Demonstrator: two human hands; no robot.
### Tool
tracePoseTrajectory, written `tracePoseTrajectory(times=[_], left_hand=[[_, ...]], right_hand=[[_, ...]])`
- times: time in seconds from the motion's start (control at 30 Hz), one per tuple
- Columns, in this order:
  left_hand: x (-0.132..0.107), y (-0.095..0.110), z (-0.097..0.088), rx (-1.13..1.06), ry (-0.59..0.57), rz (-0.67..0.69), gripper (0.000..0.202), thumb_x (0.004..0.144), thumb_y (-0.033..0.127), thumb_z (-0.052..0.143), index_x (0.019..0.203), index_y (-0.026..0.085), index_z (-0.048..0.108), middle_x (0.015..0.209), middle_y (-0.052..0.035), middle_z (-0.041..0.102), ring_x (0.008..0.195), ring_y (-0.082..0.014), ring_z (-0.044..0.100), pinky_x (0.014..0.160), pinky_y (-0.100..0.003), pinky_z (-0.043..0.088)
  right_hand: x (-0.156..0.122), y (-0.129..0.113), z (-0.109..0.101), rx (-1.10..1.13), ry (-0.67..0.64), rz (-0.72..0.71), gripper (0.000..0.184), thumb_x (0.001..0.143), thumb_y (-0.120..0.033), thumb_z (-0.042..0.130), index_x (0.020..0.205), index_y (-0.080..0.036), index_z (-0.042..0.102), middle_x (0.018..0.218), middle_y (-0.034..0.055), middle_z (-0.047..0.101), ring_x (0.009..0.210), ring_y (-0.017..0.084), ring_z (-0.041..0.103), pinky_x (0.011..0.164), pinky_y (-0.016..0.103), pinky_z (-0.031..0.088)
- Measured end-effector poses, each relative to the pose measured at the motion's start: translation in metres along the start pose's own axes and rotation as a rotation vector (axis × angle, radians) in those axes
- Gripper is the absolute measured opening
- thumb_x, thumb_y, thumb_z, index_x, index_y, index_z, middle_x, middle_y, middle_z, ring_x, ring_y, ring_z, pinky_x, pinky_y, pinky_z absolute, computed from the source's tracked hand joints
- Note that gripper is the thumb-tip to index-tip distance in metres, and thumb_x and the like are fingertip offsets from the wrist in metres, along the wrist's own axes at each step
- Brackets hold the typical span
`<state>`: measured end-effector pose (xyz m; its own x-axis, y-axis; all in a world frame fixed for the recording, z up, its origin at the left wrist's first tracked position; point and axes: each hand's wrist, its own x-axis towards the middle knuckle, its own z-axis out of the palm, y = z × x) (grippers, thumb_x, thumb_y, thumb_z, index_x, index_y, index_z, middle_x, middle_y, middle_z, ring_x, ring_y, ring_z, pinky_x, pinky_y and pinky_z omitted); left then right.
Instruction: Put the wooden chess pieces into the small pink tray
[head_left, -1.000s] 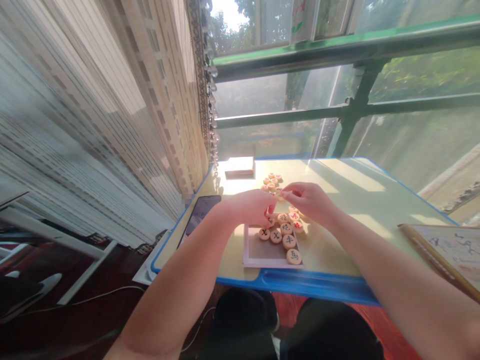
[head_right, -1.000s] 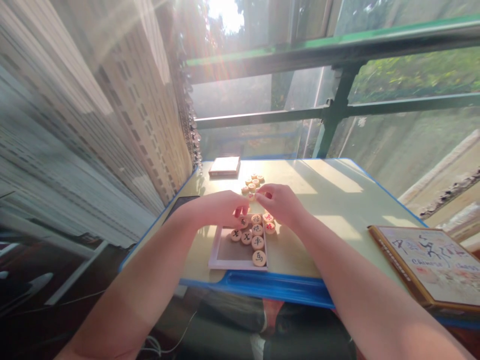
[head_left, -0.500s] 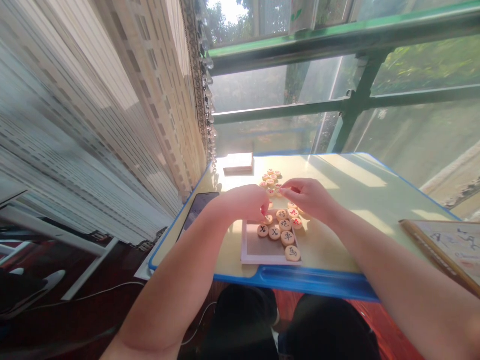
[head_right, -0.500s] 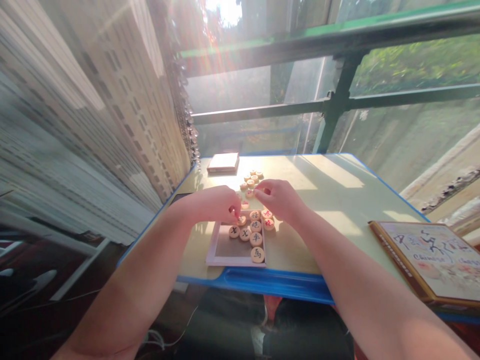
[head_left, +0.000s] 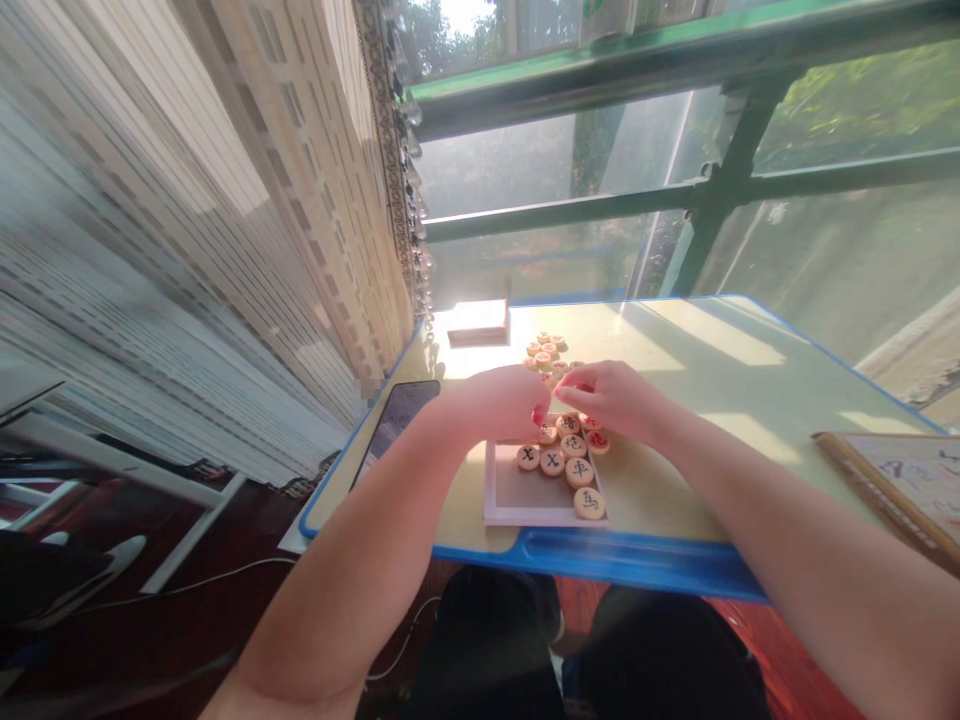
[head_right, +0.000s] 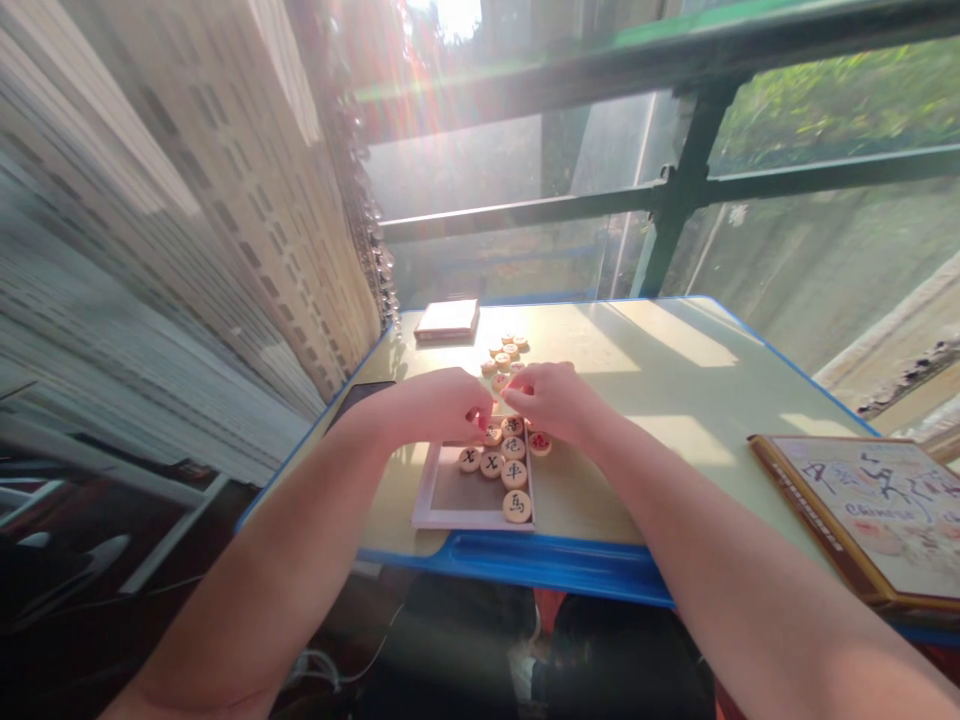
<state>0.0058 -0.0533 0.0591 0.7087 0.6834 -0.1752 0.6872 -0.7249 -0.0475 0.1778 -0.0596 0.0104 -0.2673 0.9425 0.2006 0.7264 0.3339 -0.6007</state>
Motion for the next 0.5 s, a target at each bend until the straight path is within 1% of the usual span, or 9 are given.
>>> tracePoseTrajectory(times=[0.07, 0.13, 0.23, 0.37, 0.43, 0.5], left_hand=[[0.0009, -0.0002, 0.0013, 0.006, 0.02, 0.016, 0.019, 0.067, 0.031, 0.055, 0.057, 0.018, 0.064, 0.052, -0.0011, 0.053, 0.048, -0.0121, 0.043, 0.048, -0.026, 0.029], [0.0017, -0.0003, 0.0021, 0.002, 0.026, 0.026, 0.019, 0.066, 0.029, 0.055, 0.052, 0.017, 0.062, 0.049, -0.0003, 0.049, 0.046, -0.0109, 0.04, 0.047, -0.026, 0.027], [0.002, 0.0001, 0.0019, -0.017, 0.035, 0.039, 0.017, 0.065, 0.027, 0.055, 0.053, 0.017, 0.062, 0.051, -0.0003, 0.051, 0.046, -0.01, 0.039, 0.048, -0.025, 0.027], [0.001, 0.0004, 0.0005, -0.029, 0.031, 0.026, 0.017, 0.065, 0.029, 0.055, 0.057, 0.018, 0.065, 0.054, -0.0012, 0.055, 0.048, -0.0106, 0.041, 0.049, -0.025, 0.027], [0.0011, 0.0, 0.0006, -0.005, 0.019, 0.004, 0.02, 0.066, 0.031, 0.054, 0.054, 0.017, 0.064, 0.052, -0.0018, 0.054, 0.046, -0.0108, 0.04, 0.048, -0.026, 0.027], [0.0019, -0.0005, 0.0013, 0.022, 0.012, -0.005, 0.025, 0.066, 0.033, 0.053, 0.05, 0.016, 0.061, 0.048, -0.0023, 0.05, 0.045, -0.0107, 0.038, 0.047, -0.026, 0.026]], right_hand=[[0.0002, -0.0004, -0.0004, -0.002, -0.005, 0.0, 0.028, 0.077, -0.035, 0.046, 0.06, -0.018, 0.061, 0.053, -0.0001, 0.054, 0.052, 0.014, 0.05, 0.053, 0.027, 0.032], [0.0004, -0.0006, -0.0009, 0.0, -0.009, 0.005, 0.028, 0.077, -0.035, 0.046, 0.061, -0.018, 0.061, 0.054, -0.0001, 0.055, 0.053, 0.014, 0.05, 0.053, 0.027, 0.032], [0.0005, -0.0011, -0.0017, -0.008, -0.022, 0.018, 0.028, 0.076, -0.035, 0.046, 0.058, -0.018, 0.058, 0.054, -0.0006, 0.053, 0.053, 0.013, 0.048, 0.052, 0.027, 0.031], [-0.0001, -0.0015, -0.0033, -0.037, -0.042, 0.019, 0.032, 0.077, -0.037, 0.047, 0.051, -0.018, 0.05, 0.048, -0.0022, 0.046, 0.049, 0.011, 0.042, 0.05, 0.027, 0.029], [-0.0008, -0.0019, -0.0047, -0.042, -0.072, 0.016, 0.034, 0.076, -0.04, 0.047, 0.051, -0.018, 0.05, 0.048, -0.0023, 0.046, 0.048, 0.01, 0.041, 0.049, 0.026, 0.028], [-0.0018, -0.0026, -0.0064, -0.033, -0.109, 0.008, 0.035, 0.076, -0.045, 0.05, 0.055, -0.018, 0.055, 0.05, -0.0015, 0.05, 0.048, 0.011, 0.043, 0.048, 0.026, 0.028]])
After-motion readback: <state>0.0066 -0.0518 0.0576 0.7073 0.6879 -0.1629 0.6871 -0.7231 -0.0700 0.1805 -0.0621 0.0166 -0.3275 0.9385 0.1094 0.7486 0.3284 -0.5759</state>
